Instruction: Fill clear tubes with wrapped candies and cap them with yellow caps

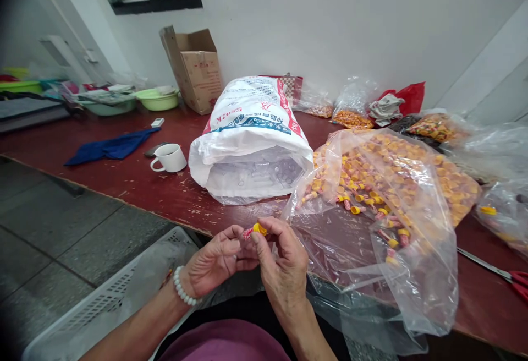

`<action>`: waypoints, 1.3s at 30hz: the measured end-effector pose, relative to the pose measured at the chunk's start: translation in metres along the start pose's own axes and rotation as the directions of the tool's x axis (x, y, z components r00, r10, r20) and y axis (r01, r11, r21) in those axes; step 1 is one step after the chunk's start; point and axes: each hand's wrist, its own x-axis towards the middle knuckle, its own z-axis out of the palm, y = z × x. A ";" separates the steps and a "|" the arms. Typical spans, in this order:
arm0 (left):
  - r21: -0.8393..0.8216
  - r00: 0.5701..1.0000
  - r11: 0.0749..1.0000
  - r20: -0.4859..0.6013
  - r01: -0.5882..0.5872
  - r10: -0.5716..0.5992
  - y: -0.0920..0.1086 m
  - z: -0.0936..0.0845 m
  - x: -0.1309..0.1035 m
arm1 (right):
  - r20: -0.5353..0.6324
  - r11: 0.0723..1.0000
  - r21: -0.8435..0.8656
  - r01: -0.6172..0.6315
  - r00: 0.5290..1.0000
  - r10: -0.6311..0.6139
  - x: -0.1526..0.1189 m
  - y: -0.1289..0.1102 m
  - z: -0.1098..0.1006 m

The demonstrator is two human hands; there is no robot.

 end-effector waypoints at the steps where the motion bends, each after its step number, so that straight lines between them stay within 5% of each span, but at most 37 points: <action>1: 0.026 1.000 1.000 0.004 0.010 -0.010 -0.002 0.000 -0.001 | 0.037 0.997 -0.062 0.045 0.998 -0.043 0.001 0.000 -0.001; 8: 0.098 0.996 0.995 -0.087 0.006 0.002 -0.006 0.002 -0.001 | 0.330 0.822 -0.405 0.401 0.902 -0.277 -0.002 0.004 0.002; 15: 0.110 0.993 0.989 -0.075 0.101 -0.093 -0.010 0.006 0.004 | 0.362 0.891 -0.340 0.299 0.917 -0.169 0.003 0.017 0.003; 21: 0.180 0.998 0.983 -0.058 0.030 -0.020 -0.002 0.001 0.014 | 0.525 0.929 -0.272 0.250 0.848 -0.074 0.006 0.018 -0.009; 27: 0.164 0.994 0.981 -0.001 0.106 -0.108 -0.006 -0.003 0.020 | 0.407 0.849 -0.379 0.367 0.891 -0.203 0.003 0.027 0.002; 33: 0.379 0.996 0.922 -0.012 0.085 -0.086 0.002 0.007 0.038 | 0.451 0.845 -0.419 0.332 0.884 -0.123 0.010 0.009 -0.015; 35: 0.652 0.988 0.757 -0.087 -0.040 0.127 0.024 -0.001 0.056 | 0.336 0.879 -0.398 0.263 0.933 -0.127 0.015 0.012 -0.038; 36: 0.803 0.952 0.588 -0.098 -0.097 0.291 0.038 -0.010 0.068 | 0.239 0.886 -0.421 0.192 0.966 -0.095 0.019 0.018 -0.053; 38: 0.993 0.835 0.078 0.033 -0.090 0.550 0.070 -0.033 0.099 | 0.014 0.838 -0.545 -0.016 1.000 0.028 0.032 0.040 -0.086; 39: 0.983 0.800 -0.175 0.142 -0.048 0.583 0.085 -0.045 0.115 | -0.074 0.751 -0.645 -0.140 0.990 0.120 0.040 0.054 -0.102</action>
